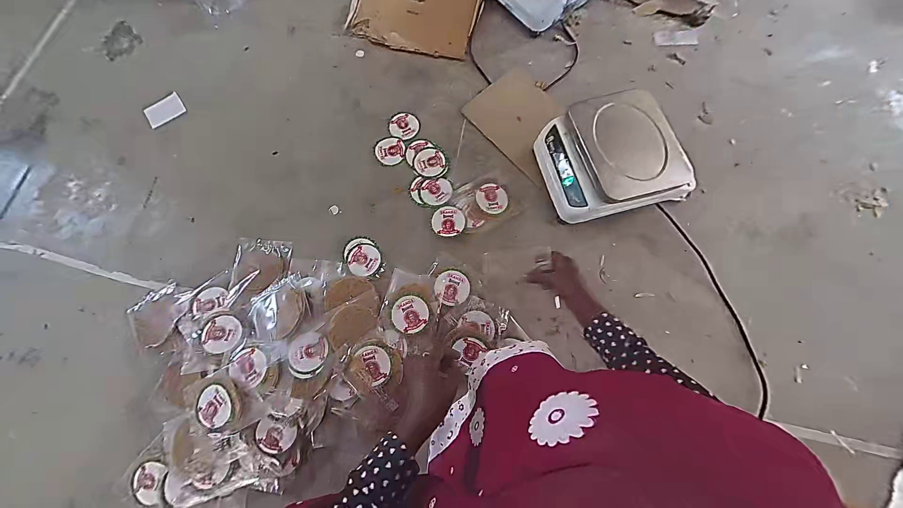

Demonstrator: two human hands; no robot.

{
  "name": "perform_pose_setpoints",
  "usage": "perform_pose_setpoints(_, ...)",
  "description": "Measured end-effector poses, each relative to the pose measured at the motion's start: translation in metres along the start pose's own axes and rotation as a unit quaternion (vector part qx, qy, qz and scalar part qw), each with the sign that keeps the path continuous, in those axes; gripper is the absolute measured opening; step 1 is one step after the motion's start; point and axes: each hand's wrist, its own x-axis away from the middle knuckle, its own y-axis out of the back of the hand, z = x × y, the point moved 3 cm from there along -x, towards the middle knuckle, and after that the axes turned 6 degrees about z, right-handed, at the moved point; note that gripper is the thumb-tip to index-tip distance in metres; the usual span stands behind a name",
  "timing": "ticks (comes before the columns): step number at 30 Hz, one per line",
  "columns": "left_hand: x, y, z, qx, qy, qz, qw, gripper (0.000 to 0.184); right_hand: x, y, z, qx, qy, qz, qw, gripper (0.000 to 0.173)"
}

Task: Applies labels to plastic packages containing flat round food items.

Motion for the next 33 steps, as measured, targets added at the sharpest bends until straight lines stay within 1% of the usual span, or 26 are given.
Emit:
perform_pose_setpoints(2, -0.001, -0.008, 0.002, -0.061, -0.011, 0.032, 0.998, 0.032, -0.013, 0.029, -0.012, 0.083, 0.001, -0.088, 0.993, 0.068)
perform_pose_setpoints(3, 0.0, -0.01, 0.003, -0.088, -0.008, 0.056, 0.994, 0.035, -0.011, 0.034, -0.007, 0.134, 0.01, -0.12, 0.984, 0.078)
perform_pose_setpoints(4, 0.001, -0.011, 0.004, -0.12, -0.004, 0.078, 0.99, 0.037, -0.001, 0.035, 0.01, 0.187, 0.024, -0.13, 0.973, 0.085)
perform_pose_setpoints(5, 0.002, -0.011, 0.004, -0.154, 0.002, 0.096, 0.983, 0.04, 0.007, 0.03, 0.028, 0.228, 0.058, -0.133, 0.963, 0.084)
perform_pose_setpoints(6, 0.002, -0.011, 0.005, -0.185, 0.006, 0.109, 0.977, 0.042, 0.012, 0.02, 0.047, 0.248, 0.107, -0.128, 0.954, 0.076)
perform_pose_setpoints(8, 0.0, -0.011, 0.009, -0.202, 0.003, 0.115, 0.973, 0.042, 0.01, -0.013, 0.075, 0.241, 0.202, -0.078, 0.946, 0.055)
perform_pose_setpoints(9, -0.001, -0.012, 0.014, -0.198, 0.002, 0.118, 0.973, 0.042, 0.007, -0.035, 0.085, 0.224, 0.239, -0.041, 0.944, 0.048)
perform_pose_setpoints(11, -0.001, -0.015, 0.02, -0.182, 0.008, 0.131, 0.975, 0.042, -0.002, -0.077, 0.109, 0.213, 0.31, 0.041, 0.925, 0.047)
perform_pose_setpoints(13, 0.002, -0.015, 0.027, -0.167, 0.019, 0.134, 0.977, 0.043, -0.017, -0.118, 0.137, 0.251, 0.388, 0.117, 0.879, 0.054)
perform_pose_setpoints(15, 0.008, -0.011, 0.03, -0.145, 0.046, 0.146, 0.978, 0.046, -0.035, -0.156, 0.172, 0.296, 0.403, 0.193, 0.844, 0.063)
perform_pose_setpoints(17, 0.017, -0.007, 0.033, -0.111, 0.069, 0.148, 0.98, 0.047, -0.053, -0.194, 0.208, 0.338, 0.403, 0.242, 0.815, 0.066)
perform_pose_setpoints(20, 0.027, 0.0, 0.04, -0.085, 0.084, 0.124, 0.985, 0.043, -0.079, -0.247, 0.245, 0.388, 0.424, 0.269, 0.773, 0.064)
perform_pose_setpoints(22, 0.033, 0.005, 0.044, -0.064, 0.092, 0.092, 0.989, 0.044, -0.089, -0.274, 0.256, 0.426, 0.428, 0.263, 0.752, 0.057)
perform_pose_setpoints(23, 0.035, 0.007, 0.046, -0.06, 0.105, 0.089, 0.989, 0.044, -0.089, -0.281, 0.259, 0.442, 0.42, 0.257, 0.75, 0.053)
perform_pose_setpoints(25, 0.036, 0.007, 0.053, -0.074, 0.137, 0.1, 0.983, 0.046, -0.084, -0.287, 0.262, 0.455, 0.39, 0.255, 0.759, 0.053)
perform_pose_setpoints(27, 0.032, -0.003, 0.072, -0.08, 0.121, 0.07, 0.987, 0.043, -0.082, -0.286, 0.262, 0.458, 0.35, 0.275, 0.77, 0.042)
perform_pose_setpoints(29, 0.032, 0.0, 0.073, -0.036, 0.108, 0.043, 0.993, 0.04, -0.085, -0.284, 0.255, 0.442, 0.332, 0.3, 0.778, 0.031)
perform_pose_setpoints(30, 0.033, 0.007, 0.068, -0.003, 0.095, 0.012, 0.995, 0.037, -0.088, -0.28, 0.249, 0.41, 0.334, 0.303, 0.793, 0.03)
perform_pose_setpoints(31, 0.034, 0.015, 0.062, 0.039, 0.09, -0.021, 0.995, 0.034, -0.09, -0.274, 0.241, 0.356, 0.341, 0.3, 0.817, 0.03)
perform_pose_setpoints(33, 0.032, 0.033, 0.052, 0.1, 0.046, -0.122, 0.986, 0.026, -0.083, -0.25, 0.225, 0.231, 0.344, 0.269, 0.87, 0.027)
